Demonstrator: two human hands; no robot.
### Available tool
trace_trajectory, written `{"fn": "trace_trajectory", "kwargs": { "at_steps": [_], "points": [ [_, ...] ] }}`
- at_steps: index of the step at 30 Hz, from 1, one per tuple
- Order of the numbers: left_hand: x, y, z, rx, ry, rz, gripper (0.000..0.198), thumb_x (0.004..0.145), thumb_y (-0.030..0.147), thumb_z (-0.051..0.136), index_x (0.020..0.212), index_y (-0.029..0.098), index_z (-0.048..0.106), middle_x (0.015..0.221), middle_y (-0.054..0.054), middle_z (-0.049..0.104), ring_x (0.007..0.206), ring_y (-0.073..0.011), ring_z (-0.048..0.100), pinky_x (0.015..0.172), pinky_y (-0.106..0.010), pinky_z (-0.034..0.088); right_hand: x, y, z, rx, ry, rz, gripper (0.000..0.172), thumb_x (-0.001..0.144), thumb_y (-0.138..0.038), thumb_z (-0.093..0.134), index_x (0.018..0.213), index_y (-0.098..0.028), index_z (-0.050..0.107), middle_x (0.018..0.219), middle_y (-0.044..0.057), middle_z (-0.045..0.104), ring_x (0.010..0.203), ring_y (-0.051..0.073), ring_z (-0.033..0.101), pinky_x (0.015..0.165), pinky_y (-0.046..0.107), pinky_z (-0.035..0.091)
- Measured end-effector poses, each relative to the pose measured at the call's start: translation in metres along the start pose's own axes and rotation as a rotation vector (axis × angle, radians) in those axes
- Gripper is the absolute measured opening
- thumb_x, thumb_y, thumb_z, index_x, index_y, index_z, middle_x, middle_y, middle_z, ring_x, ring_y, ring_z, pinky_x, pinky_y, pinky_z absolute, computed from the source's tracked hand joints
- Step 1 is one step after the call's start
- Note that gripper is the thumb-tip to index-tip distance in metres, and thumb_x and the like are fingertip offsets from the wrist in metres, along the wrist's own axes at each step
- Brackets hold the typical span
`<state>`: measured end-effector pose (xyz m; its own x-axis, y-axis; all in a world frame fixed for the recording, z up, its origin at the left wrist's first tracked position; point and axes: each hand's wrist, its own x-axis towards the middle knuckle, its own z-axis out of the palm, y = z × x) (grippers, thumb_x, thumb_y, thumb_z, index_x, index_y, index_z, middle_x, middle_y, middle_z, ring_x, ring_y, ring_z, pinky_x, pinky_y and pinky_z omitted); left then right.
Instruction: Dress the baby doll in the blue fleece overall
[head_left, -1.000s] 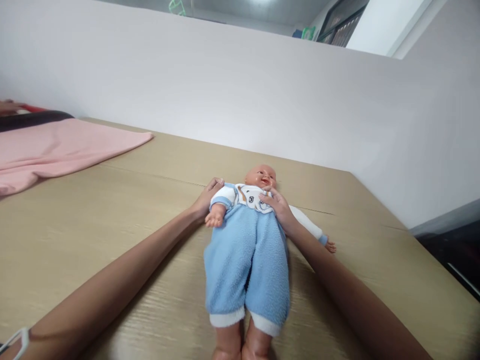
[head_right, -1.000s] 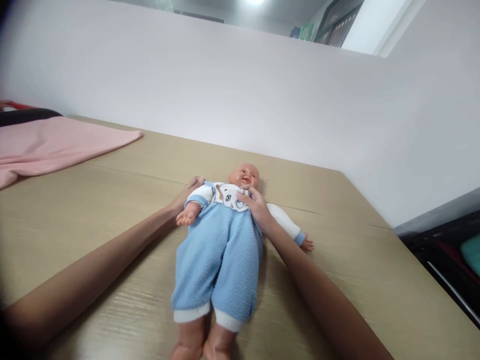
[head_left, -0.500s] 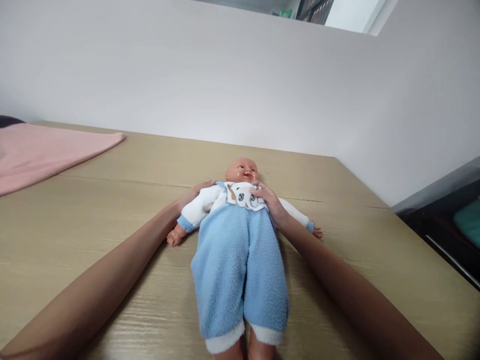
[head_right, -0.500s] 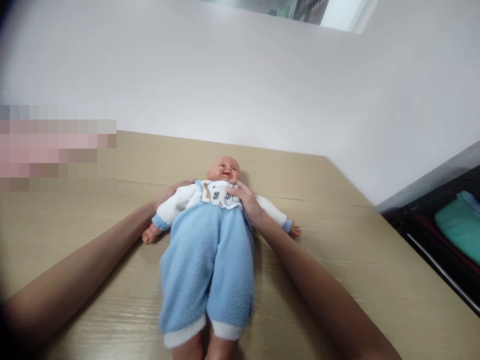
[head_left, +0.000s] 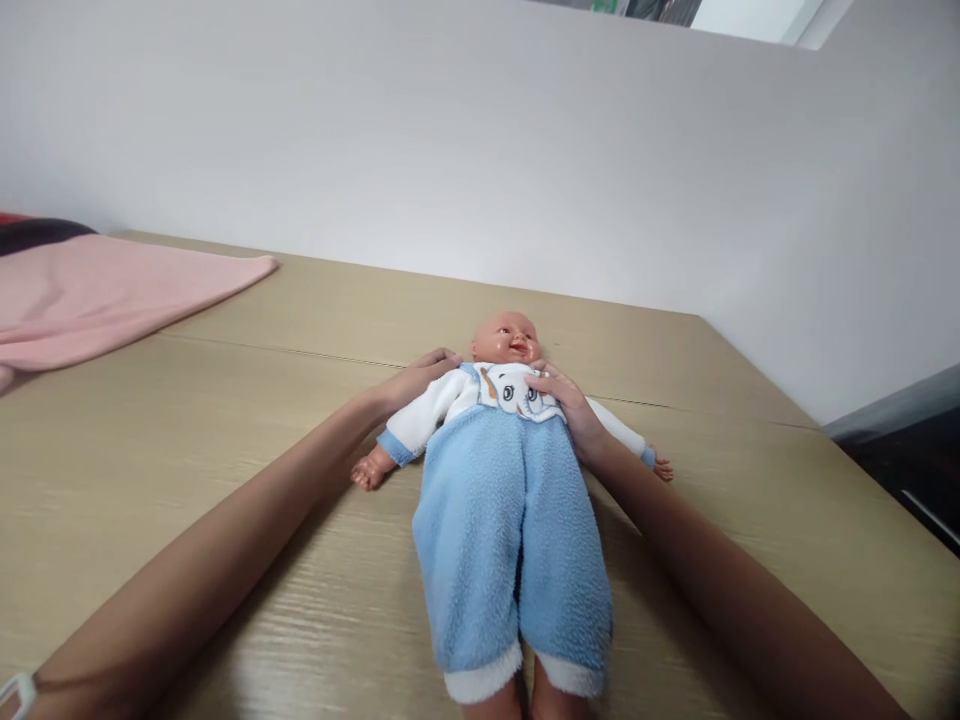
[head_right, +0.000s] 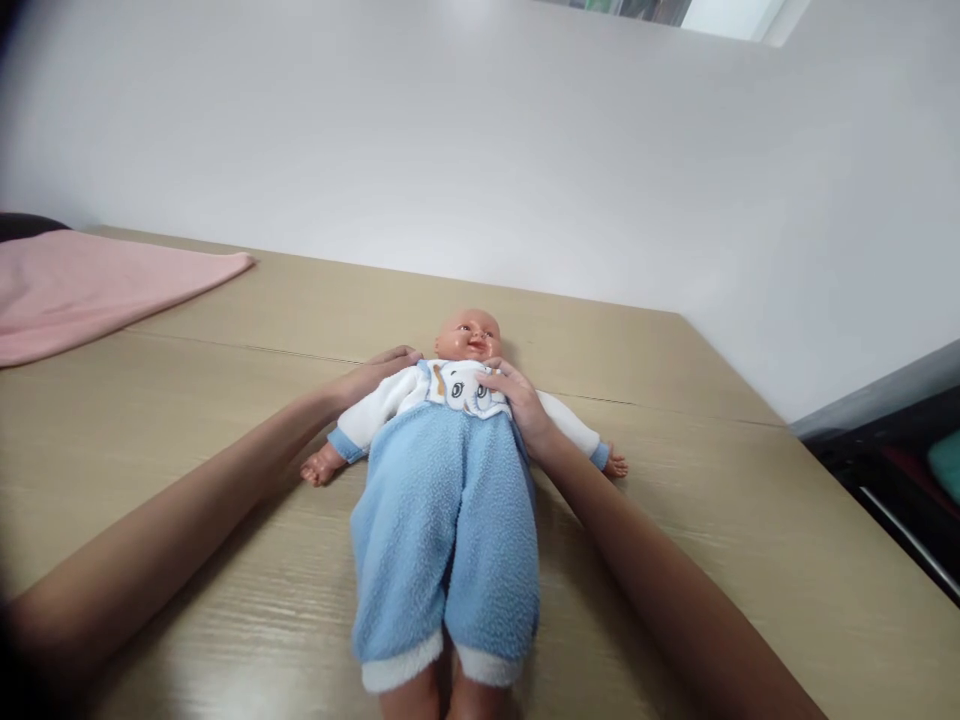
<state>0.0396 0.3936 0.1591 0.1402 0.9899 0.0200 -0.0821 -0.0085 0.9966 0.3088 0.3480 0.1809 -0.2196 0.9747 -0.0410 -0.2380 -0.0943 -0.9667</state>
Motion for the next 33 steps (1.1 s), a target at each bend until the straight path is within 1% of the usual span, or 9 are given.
{"fn": "trace_trajectory", "kwargs": {
  "at_steps": [4, 6, 10, 15, 18, 24, 27, 30, 33],
  "points": [
    [-0.017, 0.023, -0.011, 0.389, -0.041, -0.133, 0.049, 0.086, 0.067, 0.086, 0.095, 0.021, 0.072, 0.091, -0.006, 0.072, 0.084, -0.0252, 0.062, 0.07, -0.032, 0.047, -0.003, -0.004, 0.004, -0.033, 0.021, 0.019, 0.037, 0.07, -0.039, 0.097, 0.091, -0.027, 0.068, 0.082, -0.004, 0.073, 0.077, 0.02, 0.065, 0.073, 0.032, 0.051],
    [-0.023, 0.032, -0.018, 0.528, -0.11, -0.182, 0.055, 0.085, 0.073, 0.084, 0.1, 0.021, 0.073, 0.099, -0.008, 0.075, 0.089, -0.0272, 0.065, 0.073, -0.032, 0.048, -0.004, -0.004, 0.005, -0.051, 0.028, 0.024, 0.039, 0.068, -0.039, 0.099, 0.089, -0.027, 0.069, 0.081, -0.004, 0.072, 0.076, 0.018, 0.063, 0.07, 0.031, 0.049],
    [-0.027, 0.038, -0.022, 0.556, -0.229, -0.136, 0.056, 0.079, 0.066, 0.091, 0.115, 0.025, 0.076, 0.108, -0.008, 0.081, 0.101, -0.0297, 0.072, 0.076, -0.029, 0.051, -0.003, -0.005, 0.006, -0.059, 0.034, 0.034, 0.037, 0.068, -0.036, 0.099, 0.09, -0.026, 0.071, 0.084, -0.003, 0.073, 0.078, 0.017, 0.063, 0.07, 0.028, 0.05],
    [-0.023, 0.038, -0.023, 0.567, -0.359, -0.041, 0.047, 0.084, 0.056, 0.089, 0.123, 0.031, 0.083, 0.132, -0.005, 0.082, 0.126, -0.0314, 0.071, 0.097, -0.028, 0.053, -0.002, -0.008, 0.003, -0.12, -0.013, 0.089, 0.043, 0.066, -0.041, 0.1, 0.095, -0.025, 0.072, 0.086, -0.002, 0.074, 0.078, 0.018, 0.064, 0.069, 0.029, 0.049],
    [-0.022, 0.039, -0.025, 0.553, -0.368, -0.035, 0.048, 0.083, 0.052, 0.089, 0.127, 0.032, 0.084, 0.141, -0.005, 0.08, 0.135, -0.0345, 0.067, 0.109, -0.032, 0.052, -0.004, -0.022, -0.004, -0.323, -0.017, 0.074, 0.041, 0.07, -0.048, 0.099, 0.092, -0.026, 0.071, 0.084, -0.001, 0.073, 0.078, 0.021, 0.064, 0.07, 0.032, 0.048],
    [-0.024, 0.035, -0.026, 0.592, -0.416, -0.075, 0.061, 0.089, 0.051, 0.082, 0.148, 0.041, 0.072, 0.164, 0.0, 0.065, 0.153, -0.0331, 0.055, 0.126, -0.037, 0.039, -0.016, -0.067, -0.023, -1.016, -0.043, -0.142, 0.033, 0.084, -0.057, 0.091, 0.097, -0.029, 0.081, 0.098, 0.004, 0.08, 0.096, 0.032, 0.068, 0.084, 0.039, 0.048],
    [-0.024, 0.036, -0.029, 0.57, -0.428, -0.033, 0.061, 0.083, 0.053, 0.088, 0.142, 0.038, 0.077, 0.157, -0.003, 0.071, 0.148, -0.0353, 0.059, 0.123, -0.036, 0.043, -0.018, -0.076, -0.031, -1.081, -0.139, -0.096, 0.038, 0.084, -0.064, 0.09, 0.102, -0.031, 0.083, 0.106, 0.003, 0.083, 0.101, 0.035, 0.071, 0.086, 0.04, 0.049],
    [-0.022, 0.038, -0.034, 0.684, -0.371, -0.029, 0.057, 0.081, 0.063, 0.088, 0.13, 0.033, 0.082, 0.138, -0.007, 0.081, 0.127, -0.0351, 0.071, 0.103, -0.033, 0.052, -0.016, -0.076, -0.043, -1.087, -0.216, -0.062, 0.042, 0.084, -0.068, 0.089, 0.107, -0.032, 0.084, 0.111, 0.002, 0.085, 0.105, 0.036, 0.073, 0.091, 0.042, 0.052],
    [-0.019, 0.037, -0.039, 0.902, -0.278, -0.072, 0.068, 0.079, 0.079, 0.082, 0.124, 0.027, 0.081, 0.126, -0.012, 0.083, 0.11, -0.0358, 0.075, 0.084, -0.033, 0.051, -0.015, -0.071, -0.058, -1.131, -0.213, -0.081, 0.044, 0.091, -0.071, 0.079, 0.109, -0.031, 0.083, 0.11, 0.004, 0.085, 0.102, 0.035, 0.073, 0.092, 0.044, 0.053]
  ]
}}
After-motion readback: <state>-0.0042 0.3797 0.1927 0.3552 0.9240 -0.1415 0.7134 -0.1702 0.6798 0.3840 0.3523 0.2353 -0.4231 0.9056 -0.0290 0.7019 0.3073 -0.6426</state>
